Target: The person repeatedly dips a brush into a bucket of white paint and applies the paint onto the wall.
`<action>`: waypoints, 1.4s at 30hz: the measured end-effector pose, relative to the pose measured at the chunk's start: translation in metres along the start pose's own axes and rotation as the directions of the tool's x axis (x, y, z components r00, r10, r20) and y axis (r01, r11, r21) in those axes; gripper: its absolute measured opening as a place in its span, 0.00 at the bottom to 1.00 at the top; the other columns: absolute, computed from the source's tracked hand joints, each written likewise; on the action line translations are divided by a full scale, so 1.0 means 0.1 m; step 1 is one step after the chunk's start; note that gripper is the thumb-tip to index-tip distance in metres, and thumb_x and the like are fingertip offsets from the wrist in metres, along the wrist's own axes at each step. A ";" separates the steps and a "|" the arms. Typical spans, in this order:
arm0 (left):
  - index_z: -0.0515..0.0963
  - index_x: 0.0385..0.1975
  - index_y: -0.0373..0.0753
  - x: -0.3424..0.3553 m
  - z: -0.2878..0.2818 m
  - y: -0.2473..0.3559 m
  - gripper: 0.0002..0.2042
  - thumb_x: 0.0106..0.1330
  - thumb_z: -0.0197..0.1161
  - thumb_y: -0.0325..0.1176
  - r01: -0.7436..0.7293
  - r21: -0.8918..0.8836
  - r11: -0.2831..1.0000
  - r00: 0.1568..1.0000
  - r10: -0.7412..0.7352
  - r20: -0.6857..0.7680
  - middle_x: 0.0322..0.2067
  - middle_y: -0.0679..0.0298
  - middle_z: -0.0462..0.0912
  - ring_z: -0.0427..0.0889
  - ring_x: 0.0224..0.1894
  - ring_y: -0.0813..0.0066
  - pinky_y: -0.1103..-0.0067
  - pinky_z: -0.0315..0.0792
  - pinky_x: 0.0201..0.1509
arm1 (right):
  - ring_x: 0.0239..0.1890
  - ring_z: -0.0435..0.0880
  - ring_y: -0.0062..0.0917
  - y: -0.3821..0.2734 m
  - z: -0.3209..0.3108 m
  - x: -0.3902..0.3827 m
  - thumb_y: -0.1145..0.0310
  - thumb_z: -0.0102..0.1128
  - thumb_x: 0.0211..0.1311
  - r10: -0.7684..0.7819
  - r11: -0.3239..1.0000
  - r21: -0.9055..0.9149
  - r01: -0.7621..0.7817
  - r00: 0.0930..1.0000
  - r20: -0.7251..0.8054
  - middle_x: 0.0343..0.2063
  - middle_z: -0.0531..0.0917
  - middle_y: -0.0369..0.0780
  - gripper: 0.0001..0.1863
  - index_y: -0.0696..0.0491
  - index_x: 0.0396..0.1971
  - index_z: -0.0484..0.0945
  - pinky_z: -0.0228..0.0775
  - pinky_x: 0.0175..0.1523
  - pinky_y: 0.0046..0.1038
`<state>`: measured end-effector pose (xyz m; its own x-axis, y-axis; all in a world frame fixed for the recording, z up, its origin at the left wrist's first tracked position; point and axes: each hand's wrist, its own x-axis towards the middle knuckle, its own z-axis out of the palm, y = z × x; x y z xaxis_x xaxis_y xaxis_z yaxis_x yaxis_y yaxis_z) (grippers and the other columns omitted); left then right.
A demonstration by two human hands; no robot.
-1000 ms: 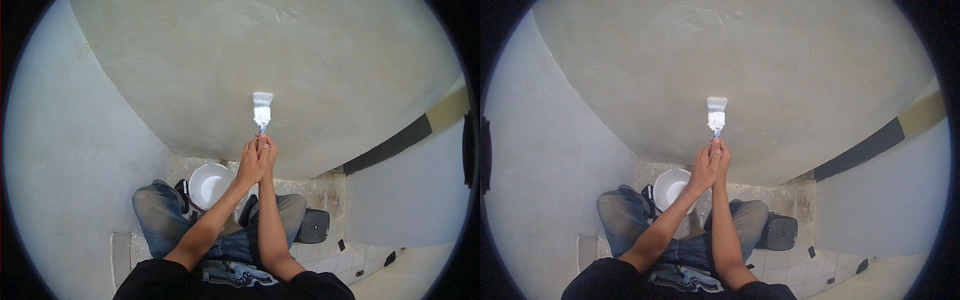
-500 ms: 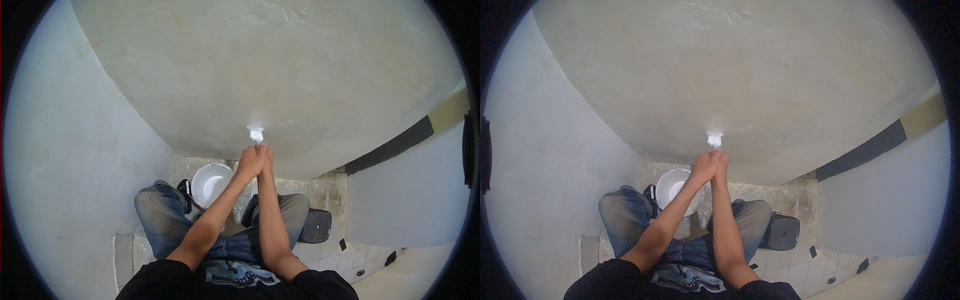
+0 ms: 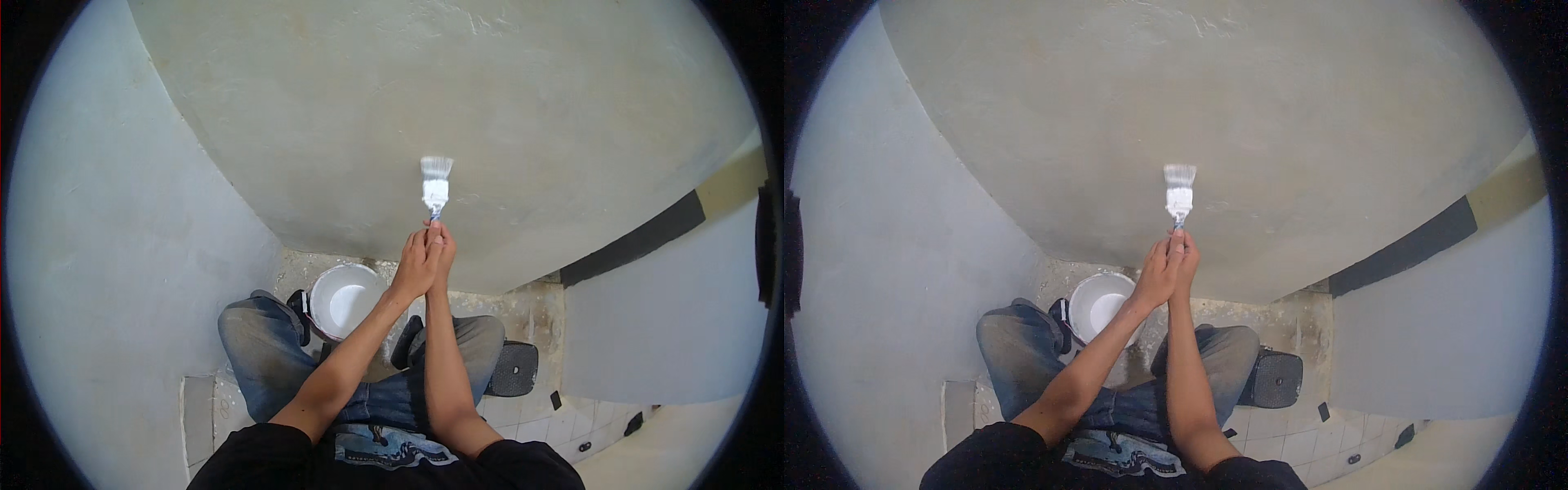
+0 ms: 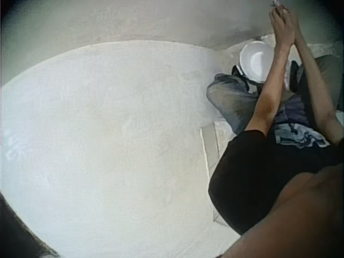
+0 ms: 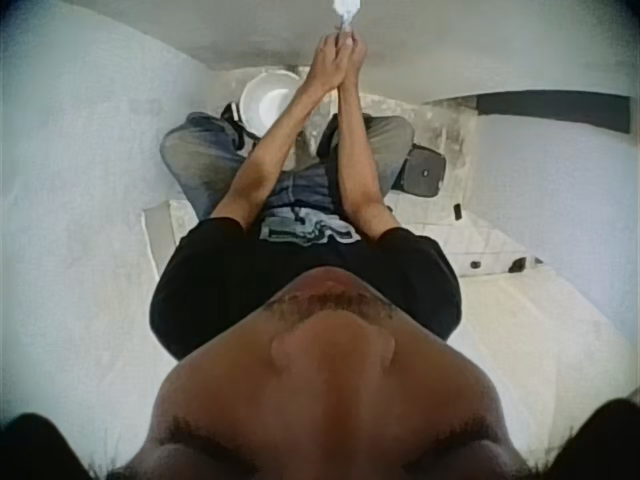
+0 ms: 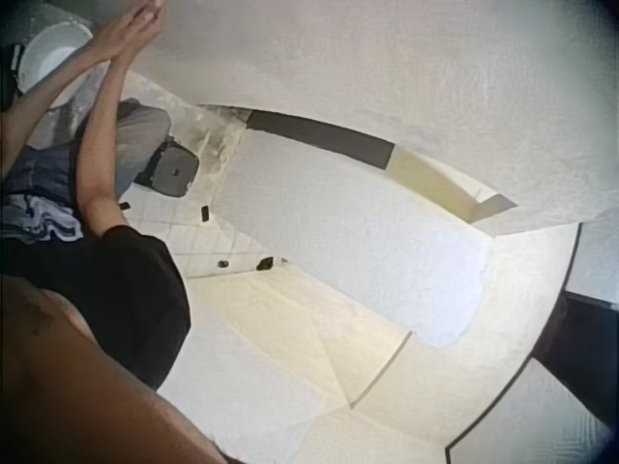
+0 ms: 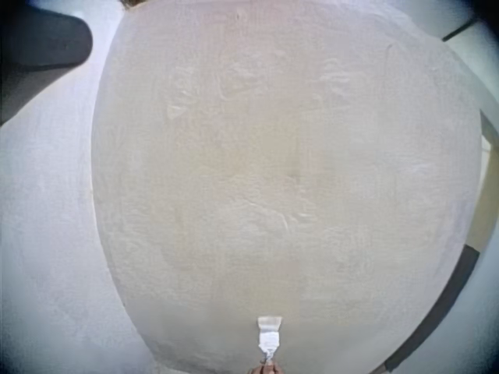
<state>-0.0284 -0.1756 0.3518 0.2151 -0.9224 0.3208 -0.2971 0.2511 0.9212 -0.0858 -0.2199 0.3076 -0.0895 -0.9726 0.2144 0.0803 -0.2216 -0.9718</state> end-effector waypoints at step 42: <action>0.75 0.43 0.26 -0.25 -0.86 -0.02 0.31 0.70 0.35 0.53 0.418 0.240 0.876 0.850 -0.471 0.238 0.42 0.37 0.77 0.73 0.51 0.41 0.64 0.65 0.56 | 0.23 0.77 0.33 -0.10 0.48 -0.59 0.66 0.51 0.59 0.098 0.933 -0.352 -0.072 0.994 0.057 0.19 0.78 0.47 0.12 0.61 0.25 0.74 0.65 0.29 0.34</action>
<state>0.0467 -0.1281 0.3606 0.1014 -0.9717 -0.2133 -0.3935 -0.2361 0.8885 -0.0337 -0.1635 0.3095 -0.0242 -0.9921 0.1230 -0.2684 -0.1121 -0.9568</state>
